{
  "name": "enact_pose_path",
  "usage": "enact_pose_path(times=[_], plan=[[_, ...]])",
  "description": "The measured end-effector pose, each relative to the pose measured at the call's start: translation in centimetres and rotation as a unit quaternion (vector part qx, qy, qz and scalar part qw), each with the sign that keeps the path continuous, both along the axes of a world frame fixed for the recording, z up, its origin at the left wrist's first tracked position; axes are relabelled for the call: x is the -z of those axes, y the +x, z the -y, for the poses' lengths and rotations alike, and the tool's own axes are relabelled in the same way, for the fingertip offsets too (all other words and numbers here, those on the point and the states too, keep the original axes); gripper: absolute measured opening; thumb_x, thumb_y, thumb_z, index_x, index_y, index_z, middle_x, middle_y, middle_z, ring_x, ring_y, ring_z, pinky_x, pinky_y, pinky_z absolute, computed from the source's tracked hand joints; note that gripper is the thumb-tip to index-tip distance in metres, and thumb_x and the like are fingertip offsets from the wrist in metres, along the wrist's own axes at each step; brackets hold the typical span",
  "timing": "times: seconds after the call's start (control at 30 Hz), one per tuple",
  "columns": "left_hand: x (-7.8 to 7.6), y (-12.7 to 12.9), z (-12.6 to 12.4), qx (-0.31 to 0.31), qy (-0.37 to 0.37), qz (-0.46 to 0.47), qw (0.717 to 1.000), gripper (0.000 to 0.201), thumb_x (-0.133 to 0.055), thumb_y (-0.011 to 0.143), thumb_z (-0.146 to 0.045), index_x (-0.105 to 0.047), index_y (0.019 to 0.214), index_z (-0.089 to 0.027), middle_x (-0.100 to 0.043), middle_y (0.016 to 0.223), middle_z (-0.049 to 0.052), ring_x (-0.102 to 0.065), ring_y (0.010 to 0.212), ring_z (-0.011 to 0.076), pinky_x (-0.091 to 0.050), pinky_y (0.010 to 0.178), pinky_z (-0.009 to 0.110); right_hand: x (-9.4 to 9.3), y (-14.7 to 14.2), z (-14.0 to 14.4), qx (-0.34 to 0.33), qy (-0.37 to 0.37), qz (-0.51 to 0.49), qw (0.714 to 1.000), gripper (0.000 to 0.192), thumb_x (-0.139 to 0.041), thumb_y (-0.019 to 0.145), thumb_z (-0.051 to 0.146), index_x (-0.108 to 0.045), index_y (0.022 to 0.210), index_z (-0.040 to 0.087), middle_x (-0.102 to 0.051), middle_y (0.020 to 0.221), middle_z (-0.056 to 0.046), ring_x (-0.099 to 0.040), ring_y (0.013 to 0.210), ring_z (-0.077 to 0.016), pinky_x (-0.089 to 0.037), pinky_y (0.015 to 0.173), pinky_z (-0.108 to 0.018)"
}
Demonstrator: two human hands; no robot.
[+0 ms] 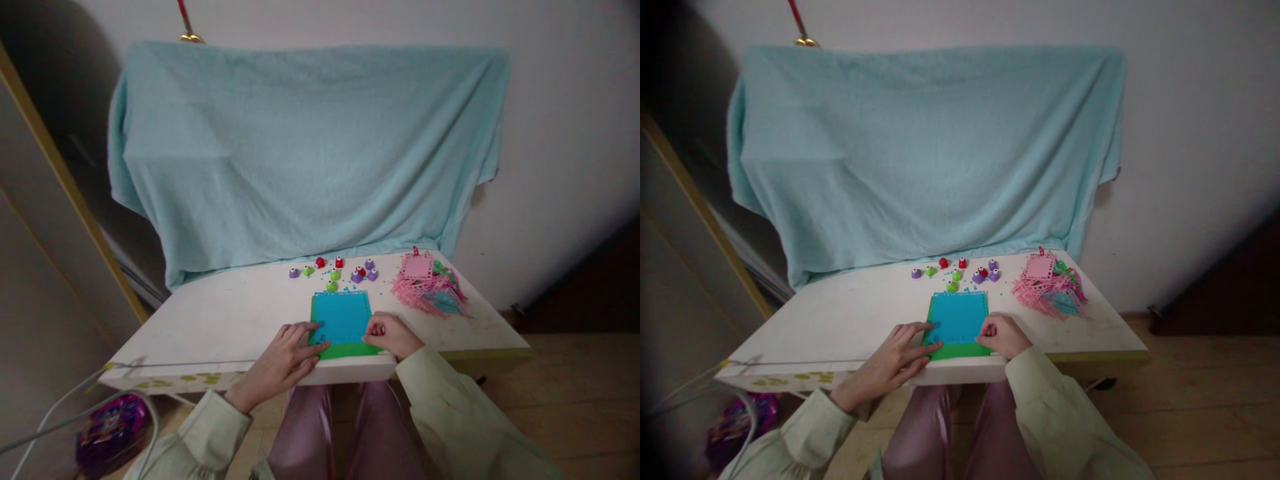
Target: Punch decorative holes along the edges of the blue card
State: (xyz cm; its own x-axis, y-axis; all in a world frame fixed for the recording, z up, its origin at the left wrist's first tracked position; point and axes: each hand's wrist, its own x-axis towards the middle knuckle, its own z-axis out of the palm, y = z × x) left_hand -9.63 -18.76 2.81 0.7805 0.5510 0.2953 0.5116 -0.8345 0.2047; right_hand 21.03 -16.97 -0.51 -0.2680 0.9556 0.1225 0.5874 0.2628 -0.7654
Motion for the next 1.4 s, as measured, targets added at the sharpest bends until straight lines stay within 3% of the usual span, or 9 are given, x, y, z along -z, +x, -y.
enact_pose_path(times=[0.43,0.5,0.57,0.63,0.7,0.9,1.03,1.2,1.4], plan=[[0.2,-1.5,1.0,-0.031,0.013,0.022,0.999,0.037,-0.043,0.095,-0.027,-0.05,0.132,-0.03,-0.045,0.135,0.007,-0.036,0.127,0.0256,-0.032,0.106,0.048,-0.2,-0.1,0.4,0.006,0.018,0.031,0.999,0.013,-0.07,0.072,0.029,-0.064,0.069,0.018,-0.056,0.066,0.001,-0.051,0.06,-0.0132,-0.042,0.057,-0.025],[0.1,-1.5,1.3,-0.032,0.012,0.023,0.999,0.036,-0.042,0.096,-0.027,-0.051,0.131,-0.028,-0.045,0.137,0.007,-0.035,0.129,0.0249,-0.031,0.108,0.048,-0.6,-0.9,1.3,0.042,0.087,0.064,0.993,0.009,-0.068,0.074,0.025,-0.066,0.079,0.018,-0.061,0.076,-0.003,-0.056,0.07,-0.0172,-0.047,0.066,-0.03],[0.2,-1.2,1.6,-0.022,0.014,0.026,0.999,0.035,-0.04,0.096,-0.028,-0.051,0.13,-0.025,-0.044,0.139,0.007,-0.034,0.131,0.024,-0.03,0.11,0.047,-1.1,-2.2,2.6,0.081,0.201,0.1,0.971,0.023,-0.062,0.078,0.019,-0.065,0.101,0.02,-0.063,0.101,-0.009,-0.057,0.093,-0.0237,-0.046,0.085,-0.04],[0.4,-0.8,1.7,-0.009,0.013,0.028,0.999,0.036,-0.038,0.097,-0.028,-0.05,0.13,-0.022,-0.045,0.139,0.008,-0.034,0.132,0.023,-0.03,0.111,0.047,-1.6,-3.8,4.1,0.04,0.277,0.144,0.949,0.034,-0.056,0.082,0.014,-0.061,0.114,0.024,-0.057,0.121,-0.009,-0.05,0.112,-0.0271,-0.039,0.097,-0.047],[0.7,-0.5,1.6,-0.002,0.008,0.041,0.999,0.035,-0.038,0.097,-0.029,-0.05,0.129,-0.02,-0.047,0.137,0.009,-0.035,0.132,0.0224,-0.031,0.11,0.047,-1.7,-5.1,5.2,-0.022,0.308,0.175,0.935,0.04,-0.053,0.083,0.011,-0.059,0.12,0.026,-0.053,0.129,-0.008,-0.045,0.12,-0.027,-0.033,0.104,-0.05],[0.6,0.3,1.3,-0.046,-0.053,0.098,0.993,0.029,-0.037,0.097,-0.025,-0.054,0.12,-0.021,-0.055,0.126,0.008,-0.047,0.12,0.02,-0.041,0.104,0.039,-0.7,-6.0,5.6,-0.074,0.316,0.193,0.926,0.043,-0.049,0.085,0.011,-0.055,0.126,0.022,-0.051,0.135,-0.01,-0.042,0.127,-0.0253,-0.031,0.109,-0.051],[0.0,1.3,1.3,-0.056,-0.043,0.077,0.994,0.032,-0.037,0.097,-0.027,-0.051,0.125,-0.023,-0.055,0.116,0.009,-0.053,0.108,0.0204,-0.047,0.095,0.037,-0.9,-5.7,5.4,-0.093,0.327,0.193,0.921,0.047,-0.048,0.085,0.011,-0.051,0.131,0.022,-0.053,0.134,-0.008,-0.04,0.13,-0.0254,-0.031,0.109,-0.053],[0.0,1.5,1.4,-0.031,0.008,0.01,0.999,0.036,-0.04,0.096,-0.034,-0.05,0.13,-0.024,-0.049,0.121,0.011,-0.049,0.114,0.0247,-0.045,0.097,0.041,-1.3,-5.4,5.7,-0.081,0.325,0.198,0.921,0.045,-0.047,0.087,0.015,-0.051,0.132,0.024,-0.048,0.139,-0.006,-0.038,0.132,-0.0255,-0.03,0.11,-0.054],[0.1,0.9,1.4,-0.028,-0.001,-0.007,1.0,0.038,-0.04,0.096,-0.034,-0.05,0.131,-0.023,-0.047,0.125,0.011,-0.044,0.12,0.0247,-0.041,0.102,0.04,-0.7,-2.4,5.6,-0.064,0.328,0.224,0.916,0.045,-0.047,0.088,0.017,-0.05,0.132,0.026,-0.045,0.141,-0.005,-0.033,0.135,-0.0266,-0.028,0.11,-0.055]])
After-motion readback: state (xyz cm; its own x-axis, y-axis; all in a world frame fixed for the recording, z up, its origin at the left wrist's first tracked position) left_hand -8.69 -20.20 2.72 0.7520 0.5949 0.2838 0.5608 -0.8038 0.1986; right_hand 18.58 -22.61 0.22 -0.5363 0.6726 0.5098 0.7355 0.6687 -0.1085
